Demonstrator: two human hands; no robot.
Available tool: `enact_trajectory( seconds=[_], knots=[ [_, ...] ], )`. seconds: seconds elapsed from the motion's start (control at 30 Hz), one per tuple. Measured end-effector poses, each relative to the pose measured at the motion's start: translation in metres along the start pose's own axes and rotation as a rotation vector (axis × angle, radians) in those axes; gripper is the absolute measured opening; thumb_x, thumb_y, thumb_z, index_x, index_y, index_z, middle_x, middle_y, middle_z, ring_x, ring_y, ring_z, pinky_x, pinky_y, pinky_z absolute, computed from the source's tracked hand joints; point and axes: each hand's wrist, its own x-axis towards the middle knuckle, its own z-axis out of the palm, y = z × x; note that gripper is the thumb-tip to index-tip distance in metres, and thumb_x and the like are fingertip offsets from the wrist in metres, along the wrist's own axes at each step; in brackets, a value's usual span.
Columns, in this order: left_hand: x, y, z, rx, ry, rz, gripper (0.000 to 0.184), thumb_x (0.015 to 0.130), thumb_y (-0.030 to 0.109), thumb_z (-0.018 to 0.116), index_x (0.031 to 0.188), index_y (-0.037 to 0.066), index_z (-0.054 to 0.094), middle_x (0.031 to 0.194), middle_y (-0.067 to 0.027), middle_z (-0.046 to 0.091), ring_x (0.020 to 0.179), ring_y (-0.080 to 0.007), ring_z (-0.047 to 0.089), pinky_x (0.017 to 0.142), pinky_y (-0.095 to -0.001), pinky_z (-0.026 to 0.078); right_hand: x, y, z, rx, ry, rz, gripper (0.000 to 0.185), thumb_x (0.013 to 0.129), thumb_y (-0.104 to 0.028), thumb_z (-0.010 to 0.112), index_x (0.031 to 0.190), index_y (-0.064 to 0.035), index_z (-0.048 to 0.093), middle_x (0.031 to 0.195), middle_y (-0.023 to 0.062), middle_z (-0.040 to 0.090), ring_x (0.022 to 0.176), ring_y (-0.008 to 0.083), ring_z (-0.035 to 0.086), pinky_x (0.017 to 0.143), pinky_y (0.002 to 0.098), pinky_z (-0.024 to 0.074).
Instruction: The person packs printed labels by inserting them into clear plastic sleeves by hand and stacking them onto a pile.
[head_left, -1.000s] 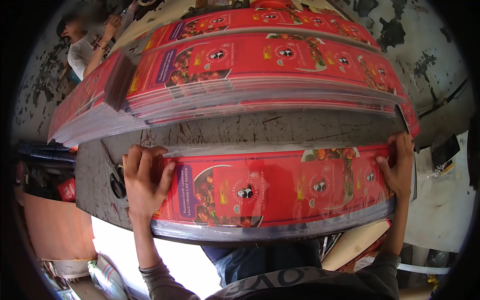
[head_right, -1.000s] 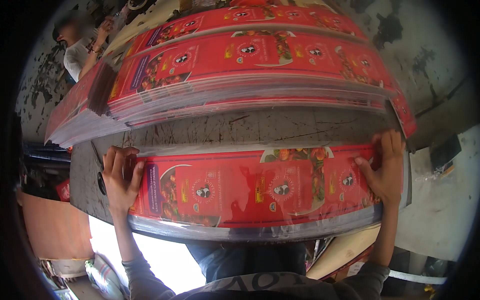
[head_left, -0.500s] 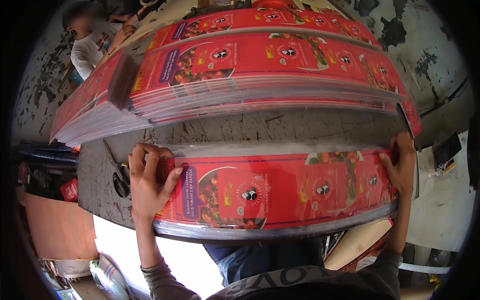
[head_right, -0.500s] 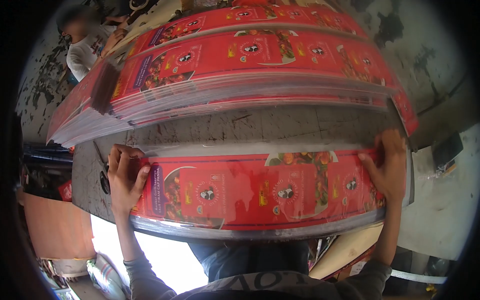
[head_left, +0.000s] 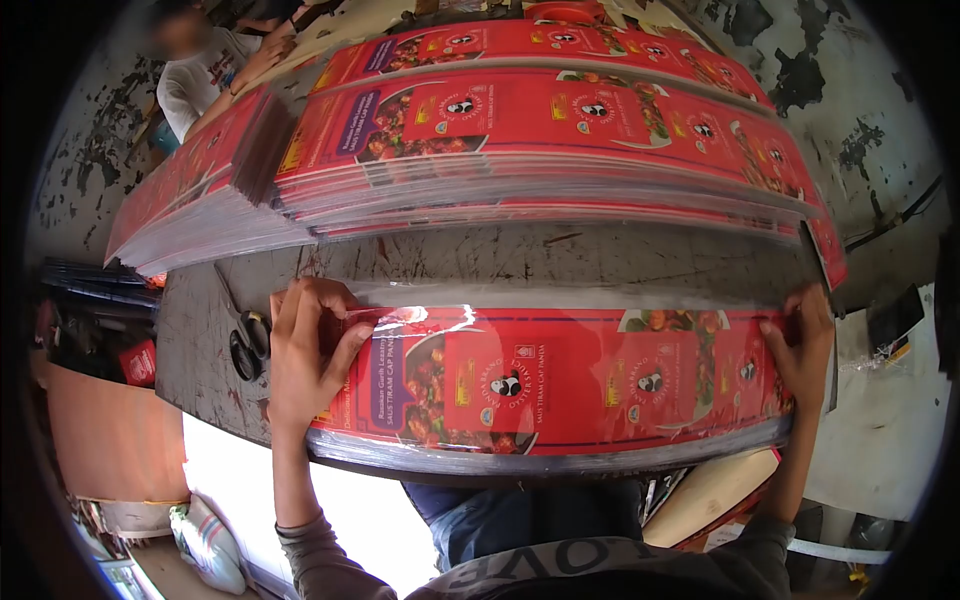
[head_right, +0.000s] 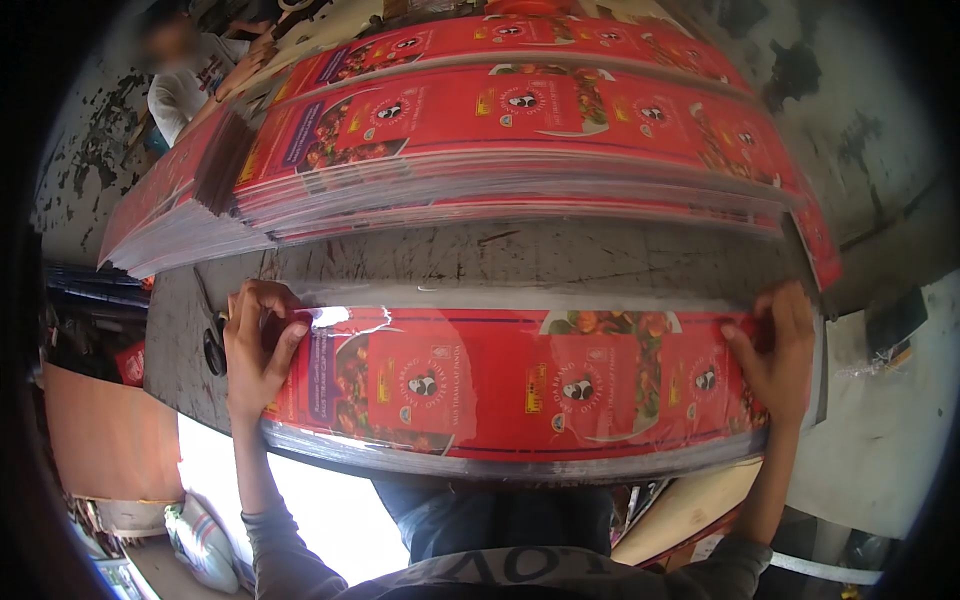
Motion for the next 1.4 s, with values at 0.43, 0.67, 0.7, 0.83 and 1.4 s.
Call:
enact_trajectory(
  seconds=[0.43, 0.67, 0.7, 0.83, 1.4],
  knots=[
    [0.000, -0.002, 0.001, 0.030, 0.029, 0.022, 0.024, 0.068, 0.018, 0.066, 0.074, 0.004, 0.047, 0.071, -0.0052, 0.048, 0.065, -0.0209, 0.045, 0.066, -0.0320, 0.029, 0.005, 0.001, 0.001, 0.044, -0.020, 0.025, 0.042, 0.064, -0.031, 0.067, 0.069, -0.0006, 0.039, 0.064, 0.0084, 0.034, 0.059, 0.0239, 0.033, 0.054, 0.0340, 0.0270],
    [0.000, -0.001, 0.001, 0.072, 0.025, 0.006, 0.021, 0.067, 0.017, 0.065, 0.073, 0.004, 0.049, 0.069, -0.0051, 0.046, 0.062, -0.0217, 0.041, 0.062, -0.0320, 0.030, 0.007, 0.002, 0.002, 0.090, -0.048, 0.037, 0.042, 0.065, -0.029, 0.067, 0.066, -0.0004, 0.037, 0.062, 0.0079, 0.032, 0.054, 0.0211, 0.031, 0.048, 0.0312, 0.0256],
    [0.000, -0.001, 0.001, 0.079, 0.024, 0.008, 0.021, 0.068, 0.017, 0.065, 0.073, 0.004, 0.049, 0.069, -0.0052, 0.046, 0.062, -0.0218, 0.041, 0.062, -0.0319, 0.030, 0.006, 0.003, 0.002, 0.103, -0.046, 0.030, 0.041, 0.066, -0.028, 0.067, 0.066, -0.0006, 0.037, 0.062, 0.0077, 0.031, 0.053, 0.0205, 0.030, 0.047, 0.0306, 0.0250],
    [0.001, -0.001, 0.001, 0.066, 0.014, 0.000, 0.021, 0.067, 0.017, 0.065, 0.072, 0.004, 0.049, 0.069, -0.0054, 0.045, 0.061, -0.0219, 0.041, 0.062, -0.0314, 0.030, 0.006, 0.006, 0.003, 0.092, -0.058, 0.032, 0.040, 0.067, -0.026, 0.067, 0.066, -0.0009, 0.036, 0.061, 0.0068, 0.030, 0.052, 0.0185, 0.028, 0.045, 0.0290, 0.0246],
    [0.002, -0.020, -0.007, -0.095, -0.042, -0.101, 0.023, 0.070, 0.019, 0.064, 0.072, 0.003, 0.047, 0.068, -0.0058, 0.049, 0.064, -0.0194, 0.048, 0.069, -0.0294, 0.033, 0.002, 0.044, -0.018, 0.168, -0.181, 0.067, 0.027, 0.074, -0.017, 0.061, 0.069, -0.0030, 0.038, 0.057, 0.0015, 0.032, 0.050, 0.0091, 0.030, 0.044, 0.0238, 0.0255]
  ],
)
